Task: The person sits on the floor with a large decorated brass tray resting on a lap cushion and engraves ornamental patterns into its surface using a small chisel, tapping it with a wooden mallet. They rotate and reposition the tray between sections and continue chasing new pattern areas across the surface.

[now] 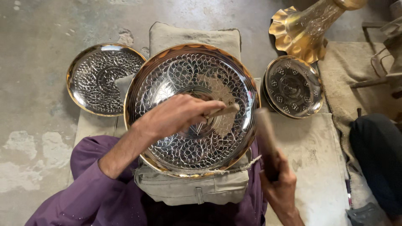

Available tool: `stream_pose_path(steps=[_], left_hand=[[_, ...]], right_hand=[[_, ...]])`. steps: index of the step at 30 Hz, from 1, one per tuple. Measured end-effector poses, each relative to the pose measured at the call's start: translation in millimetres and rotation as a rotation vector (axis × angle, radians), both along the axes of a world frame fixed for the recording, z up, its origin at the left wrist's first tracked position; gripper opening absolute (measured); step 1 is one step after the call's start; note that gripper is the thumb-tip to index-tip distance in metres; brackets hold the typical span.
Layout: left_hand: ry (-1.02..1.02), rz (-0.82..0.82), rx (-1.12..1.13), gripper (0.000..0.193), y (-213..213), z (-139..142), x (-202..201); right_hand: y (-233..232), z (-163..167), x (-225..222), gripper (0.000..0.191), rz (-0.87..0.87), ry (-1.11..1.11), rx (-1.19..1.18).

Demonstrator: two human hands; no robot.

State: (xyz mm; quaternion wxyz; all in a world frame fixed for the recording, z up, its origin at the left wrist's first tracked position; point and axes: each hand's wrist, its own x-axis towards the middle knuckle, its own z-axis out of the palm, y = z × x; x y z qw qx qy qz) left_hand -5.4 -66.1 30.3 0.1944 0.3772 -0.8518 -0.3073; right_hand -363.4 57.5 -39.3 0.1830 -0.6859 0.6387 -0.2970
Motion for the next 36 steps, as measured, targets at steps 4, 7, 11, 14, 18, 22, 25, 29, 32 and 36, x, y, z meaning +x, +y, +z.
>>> stream_pose_path(steps=[4,7,11,14,18,22,25,29,32,36], left_hand=[[0.236,-0.062,-0.158,0.060,-3,-10,4],[0.118,-0.046,-0.104,0.062,-2,-10,2],[-0.062,-0.012,0.022,0.059,-2,2,0],[-0.108,-0.013,0.080,0.057,-1,9,-1],[-0.117,-0.036,0.039,0.050,-1,12,0],[-0.121,-0.031,0.005,0.054,0,7,-2],[-0.177,0.010,-0.080,0.061,3,1,-3],[0.022,0.060,-0.268,0.057,7,-5,-4],[0.029,0.113,-0.189,0.054,12,-4,-2],[0.014,0.189,-0.104,0.059,17,0,-2]], right_hand=[[-8,23,7,0.084,0.072,0.075,-0.094],[-14,31,10,0.073,0.130,0.172,-0.232],[-19,25,10,0.068,0.156,0.167,-0.211],[-17,14,11,0.057,0.108,0.108,-0.184],[-12,-3,11,0.053,0.056,-0.308,-0.245],[-15,-5,-2,0.060,0.114,0.117,-0.115],[-17,-7,-5,0.048,0.091,-0.027,-0.140],[-24,-3,-7,0.057,0.070,0.023,-0.044],[-33,2,-9,0.053,0.113,-0.169,-0.059],[-45,16,-12,0.068,0.111,0.235,-0.011]])
